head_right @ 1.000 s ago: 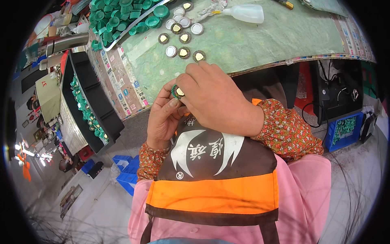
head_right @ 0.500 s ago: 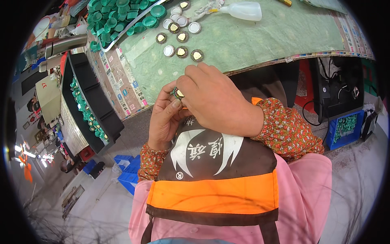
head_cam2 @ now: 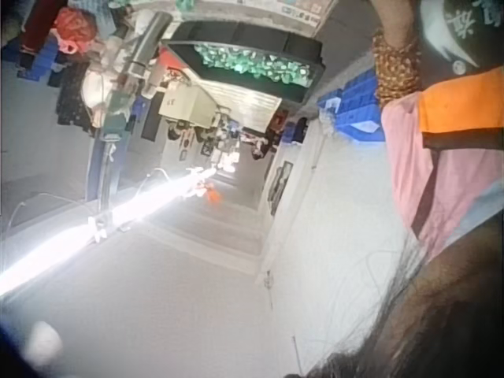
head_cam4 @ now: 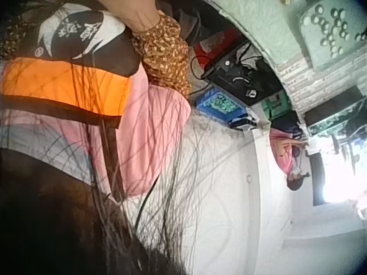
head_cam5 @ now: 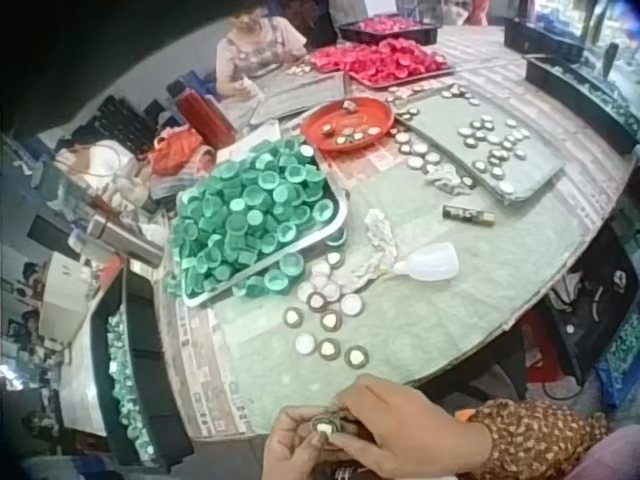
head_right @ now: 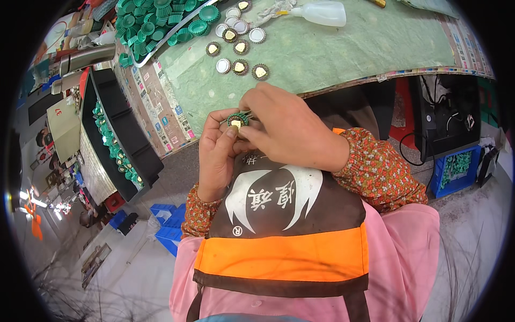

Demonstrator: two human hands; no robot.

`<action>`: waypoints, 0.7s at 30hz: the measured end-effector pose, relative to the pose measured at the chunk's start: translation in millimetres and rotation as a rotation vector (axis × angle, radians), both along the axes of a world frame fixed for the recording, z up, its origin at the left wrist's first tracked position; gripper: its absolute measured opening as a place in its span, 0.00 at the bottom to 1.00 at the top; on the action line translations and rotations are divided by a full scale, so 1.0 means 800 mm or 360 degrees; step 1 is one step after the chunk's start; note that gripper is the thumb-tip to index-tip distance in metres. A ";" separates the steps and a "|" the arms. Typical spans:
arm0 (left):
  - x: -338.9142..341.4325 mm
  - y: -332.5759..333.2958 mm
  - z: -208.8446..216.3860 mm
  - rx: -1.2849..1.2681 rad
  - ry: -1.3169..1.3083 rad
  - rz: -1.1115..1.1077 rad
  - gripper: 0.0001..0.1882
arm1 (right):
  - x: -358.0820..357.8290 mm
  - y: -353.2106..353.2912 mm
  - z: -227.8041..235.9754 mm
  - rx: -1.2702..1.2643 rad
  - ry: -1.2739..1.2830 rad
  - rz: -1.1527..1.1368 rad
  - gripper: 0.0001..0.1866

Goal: The person assembles small decorative items by applying glue from a bottle into green plastic caps and then pressing gold-colored metal discs into them. The person handles the items one at a time, repeatedly picking up a cap, applying glue, and inserting a disc, then placing the finished unit on the table.

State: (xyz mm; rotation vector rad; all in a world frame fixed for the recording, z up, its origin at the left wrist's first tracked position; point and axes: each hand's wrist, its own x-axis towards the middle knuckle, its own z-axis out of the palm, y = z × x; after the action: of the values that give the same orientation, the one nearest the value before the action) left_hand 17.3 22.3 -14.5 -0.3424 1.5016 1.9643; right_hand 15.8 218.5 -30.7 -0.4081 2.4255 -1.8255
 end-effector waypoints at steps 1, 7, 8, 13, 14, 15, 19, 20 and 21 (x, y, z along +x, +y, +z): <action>0.000 -0.001 0.001 -0.0010 0.0006 -0.0015 0.14 | -0.001 0.001 -0.002 -0.0038 -0.0108 0.0013 0.13; 0.005 -0.001 -0.005 -0.0057 0.0148 -0.0082 0.15 | -0.005 -0.001 -0.009 -0.0328 -0.0673 0.0039 0.12; 0.007 -0.002 -0.007 -0.0060 0.0189 -0.0098 0.15 | -0.004 -0.002 -0.013 -0.0424 -0.0737 0.0037 0.13; 0.007 -0.003 -0.014 -0.0097 0.0144 -0.0086 0.13 | -0.004 -0.005 -0.024 -0.0478 -0.0770 0.0054 0.12; 0.007 -0.003 -0.014 -0.0080 0.0112 -0.0070 0.13 | -0.005 -0.006 -0.026 -0.0496 -0.0774 0.0039 0.13; 0.006 -0.002 -0.012 -0.0072 0.0069 -0.0057 0.13 | -0.005 -0.007 -0.027 -0.0515 -0.0778 0.0030 0.14; 0.003 0.000 -0.003 -0.0035 -0.0066 -0.0052 0.12 | -0.009 -0.002 -0.020 -0.0505 -0.0871 0.0097 0.12; 0.002 -0.001 -0.003 -0.0025 -0.0092 -0.0063 0.12 | -0.008 -0.002 -0.022 -0.0584 -0.0913 0.0116 0.11; 0.002 0.000 -0.004 -0.0041 -0.0075 -0.0067 0.12 | -0.008 -0.002 -0.023 -0.0663 -0.0955 0.0137 0.09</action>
State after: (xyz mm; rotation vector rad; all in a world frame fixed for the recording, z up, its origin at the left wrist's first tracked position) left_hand 19.0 22.0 -17.5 -0.3626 1.4935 1.8930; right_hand 9.6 216.7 -49.1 0.0250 1.6195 -2.0358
